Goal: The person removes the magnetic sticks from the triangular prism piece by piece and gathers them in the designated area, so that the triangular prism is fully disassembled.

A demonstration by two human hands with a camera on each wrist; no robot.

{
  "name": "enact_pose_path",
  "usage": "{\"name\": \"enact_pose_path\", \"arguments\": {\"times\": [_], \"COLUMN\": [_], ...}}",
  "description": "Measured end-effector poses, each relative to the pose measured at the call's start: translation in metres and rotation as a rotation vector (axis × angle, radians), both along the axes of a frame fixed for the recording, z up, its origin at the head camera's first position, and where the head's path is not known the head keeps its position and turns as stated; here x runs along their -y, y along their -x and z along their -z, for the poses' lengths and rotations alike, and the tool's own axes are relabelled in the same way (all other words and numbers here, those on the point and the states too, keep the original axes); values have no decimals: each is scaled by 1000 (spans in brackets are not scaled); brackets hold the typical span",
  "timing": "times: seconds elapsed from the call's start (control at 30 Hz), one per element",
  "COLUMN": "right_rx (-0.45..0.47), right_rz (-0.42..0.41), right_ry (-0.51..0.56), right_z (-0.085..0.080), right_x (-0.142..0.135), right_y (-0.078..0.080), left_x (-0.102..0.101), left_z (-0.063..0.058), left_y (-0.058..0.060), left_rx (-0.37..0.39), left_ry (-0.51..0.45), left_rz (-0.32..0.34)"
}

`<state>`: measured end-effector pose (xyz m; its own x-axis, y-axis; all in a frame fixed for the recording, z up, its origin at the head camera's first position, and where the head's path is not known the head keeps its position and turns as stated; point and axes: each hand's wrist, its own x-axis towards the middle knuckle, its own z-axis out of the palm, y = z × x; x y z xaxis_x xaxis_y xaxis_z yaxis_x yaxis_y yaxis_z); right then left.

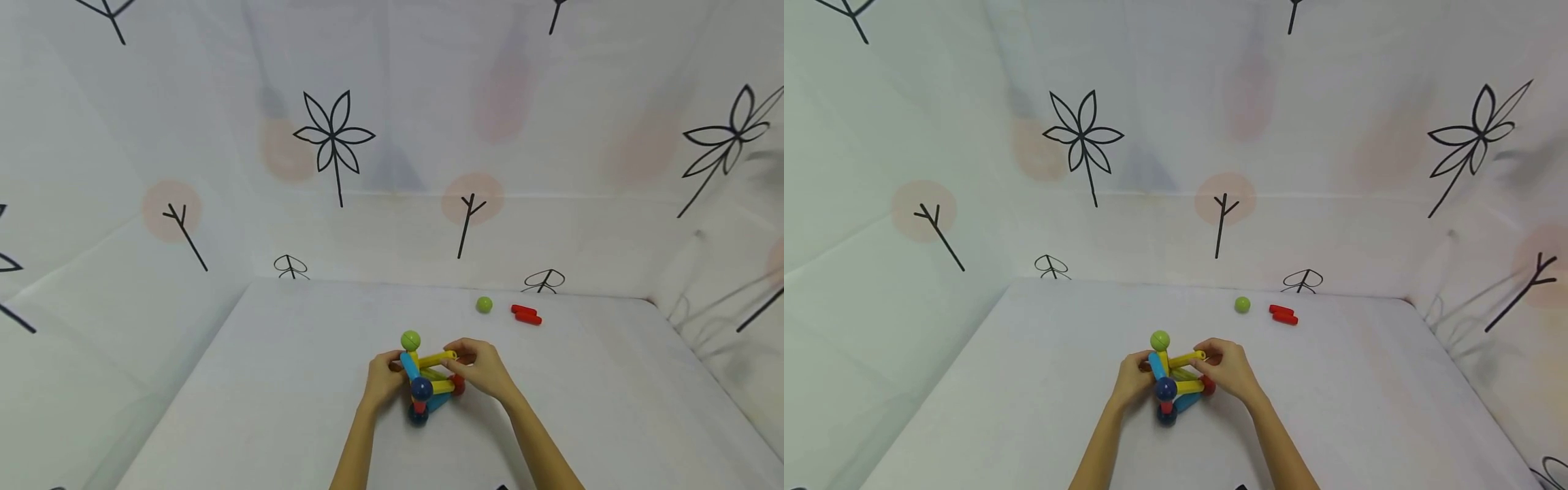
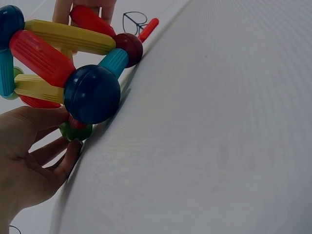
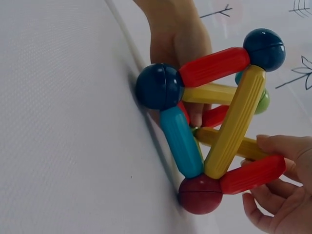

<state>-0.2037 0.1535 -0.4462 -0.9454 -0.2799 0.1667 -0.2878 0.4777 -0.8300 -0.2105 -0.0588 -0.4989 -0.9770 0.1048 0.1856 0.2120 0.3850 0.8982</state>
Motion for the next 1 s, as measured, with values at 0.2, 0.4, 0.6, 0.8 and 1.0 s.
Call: {"name": "enact_pose_path", "arguments": {"times": [0.2,0.4,0.6,0.8,1.0], "right_rx": [9,9,-2,-35,-21], "right_rz": [15,-25,-25,27,36], "right_ry": [22,10,-17,-91,-129], "right_z": [2,3,2,-1,-3], "right_x": [1,0,-3,-8,-15], "right_y": [-1,-3,-5,-11,-15], "left_x": [-1,-2,-2,-2,-2], "left_z": [1,2,2,3,3], "left_y": [0,2,3,1,0], "left_rx": [16,3,3,2,7], "left_ry": [27,26,29,39,41], "left_rz": [-14,-23,-28,-31,-32]}}
